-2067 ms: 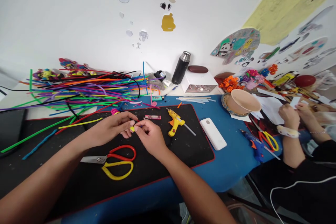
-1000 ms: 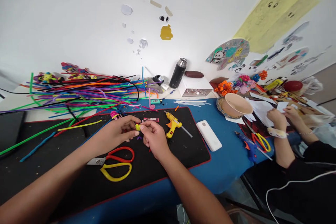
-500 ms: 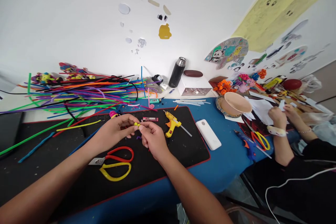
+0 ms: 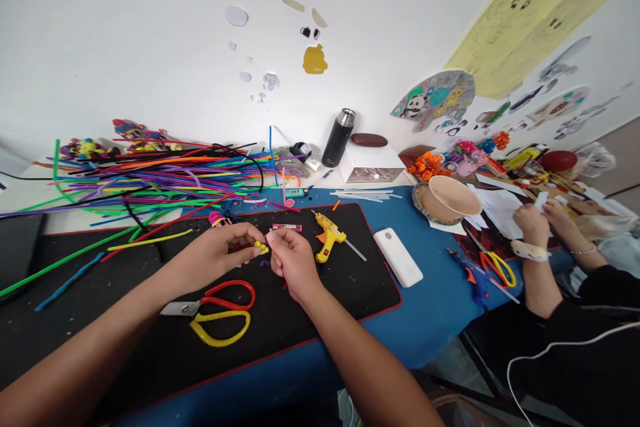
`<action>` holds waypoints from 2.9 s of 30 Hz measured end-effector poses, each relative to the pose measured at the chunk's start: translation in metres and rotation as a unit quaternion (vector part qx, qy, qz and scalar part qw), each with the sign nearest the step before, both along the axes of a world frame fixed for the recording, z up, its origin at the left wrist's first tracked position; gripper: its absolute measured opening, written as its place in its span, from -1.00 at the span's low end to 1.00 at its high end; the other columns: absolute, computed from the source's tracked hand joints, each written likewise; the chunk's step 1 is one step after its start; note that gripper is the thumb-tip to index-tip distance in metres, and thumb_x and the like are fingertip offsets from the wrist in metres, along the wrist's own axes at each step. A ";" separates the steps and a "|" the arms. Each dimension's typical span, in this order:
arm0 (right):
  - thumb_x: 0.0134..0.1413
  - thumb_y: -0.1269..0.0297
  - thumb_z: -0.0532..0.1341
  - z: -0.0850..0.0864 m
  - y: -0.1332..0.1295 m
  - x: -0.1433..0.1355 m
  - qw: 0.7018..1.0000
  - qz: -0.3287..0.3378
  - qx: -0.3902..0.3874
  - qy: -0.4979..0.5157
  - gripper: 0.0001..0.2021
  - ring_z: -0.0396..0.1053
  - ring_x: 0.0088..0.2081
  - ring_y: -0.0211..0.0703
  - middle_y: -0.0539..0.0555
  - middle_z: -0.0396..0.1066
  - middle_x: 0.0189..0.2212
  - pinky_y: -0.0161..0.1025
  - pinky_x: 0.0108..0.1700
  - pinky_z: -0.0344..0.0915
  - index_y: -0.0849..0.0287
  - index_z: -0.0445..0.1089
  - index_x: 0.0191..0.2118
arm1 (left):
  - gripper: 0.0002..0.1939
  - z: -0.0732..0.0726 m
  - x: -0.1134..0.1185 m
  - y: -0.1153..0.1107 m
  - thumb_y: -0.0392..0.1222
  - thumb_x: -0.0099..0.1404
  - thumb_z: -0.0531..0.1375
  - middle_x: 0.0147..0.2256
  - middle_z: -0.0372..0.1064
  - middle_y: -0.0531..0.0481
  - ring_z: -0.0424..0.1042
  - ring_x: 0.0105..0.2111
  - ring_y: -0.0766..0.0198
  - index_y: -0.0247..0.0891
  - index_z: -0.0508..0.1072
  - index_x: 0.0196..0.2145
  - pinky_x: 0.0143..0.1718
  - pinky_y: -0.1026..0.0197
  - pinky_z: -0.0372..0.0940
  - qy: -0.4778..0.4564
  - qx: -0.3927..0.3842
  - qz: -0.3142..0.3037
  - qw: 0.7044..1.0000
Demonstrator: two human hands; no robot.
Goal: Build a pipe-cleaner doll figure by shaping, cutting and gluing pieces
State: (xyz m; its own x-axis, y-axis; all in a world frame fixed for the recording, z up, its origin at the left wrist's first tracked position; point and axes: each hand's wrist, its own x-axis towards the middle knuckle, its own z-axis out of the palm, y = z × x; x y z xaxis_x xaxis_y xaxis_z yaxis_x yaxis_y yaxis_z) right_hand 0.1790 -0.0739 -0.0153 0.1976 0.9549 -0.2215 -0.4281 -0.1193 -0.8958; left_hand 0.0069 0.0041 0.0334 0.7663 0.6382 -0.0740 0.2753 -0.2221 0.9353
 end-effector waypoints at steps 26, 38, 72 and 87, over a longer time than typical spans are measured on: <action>0.17 -0.11 0.43 0.072 0.039 0.074 0.985 -0.086 0.094 -0.116 -0.42 -0.07 -0.70 -0.40 -0.22 -0.06 -0.72 -0.31 -0.59 -0.18 0.09 0.12 -0.58 | -0.64 0.056 -0.063 0.038 0.07 0.19 0.51 -0.38 0.46 0.07 0.38 -0.44 0.31 -0.20 0.53 -0.29 -0.39 0.26 0.33 -0.153 -0.019 0.226 0.962; 0.21 0.22 0.39 0.017 0.037 0.029 0.897 0.101 0.097 -0.419 -0.83 0.34 -0.43 -0.17 -0.06 0.45 -0.44 -0.26 -0.34 0.21 0.04 0.59 -0.09 | -0.51 0.050 -0.048 0.030 0.27 0.21 0.45 -0.35 0.51 0.01 0.49 -0.40 0.21 -0.20 0.53 -0.20 -0.38 0.20 0.40 -0.141 -0.036 0.180 0.973; 0.23 -0.16 0.37 0.045 0.016 -0.009 0.982 0.055 0.089 -0.159 -0.57 0.08 -0.71 -0.38 -0.21 0.17 -0.71 -0.35 -0.60 0.00 0.14 0.43 -0.32 | -0.67 0.024 -0.027 0.007 -0.13 0.37 0.30 -0.30 0.53 0.08 0.48 -0.34 0.23 -0.11 0.54 0.08 -0.25 0.21 0.36 -0.055 0.130 0.069 0.988; 0.19 -0.19 0.39 0.043 0.015 -0.013 0.986 0.056 0.078 -0.133 -0.55 0.05 -0.72 -0.39 -0.23 0.15 -0.72 -0.35 -0.62 -0.06 0.14 0.42 -0.33 | -0.79 0.027 -0.024 0.007 -0.14 0.40 0.23 -0.21 0.61 0.02 0.51 -0.32 0.23 -0.12 0.56 -0.04 -0.27 0.23 0.36 -0.045 0.160 0.059 0.984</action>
State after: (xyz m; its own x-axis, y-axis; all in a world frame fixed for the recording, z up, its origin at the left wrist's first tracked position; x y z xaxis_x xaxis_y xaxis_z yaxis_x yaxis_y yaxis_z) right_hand 0.1661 -0.0593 0.0274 0.1206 0.9924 -0.0247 -0.1678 -0.0041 -0.9858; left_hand -0.0176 0.0107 0.0606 0.6791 0.7036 0.2093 0.2373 -0.4803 0.8444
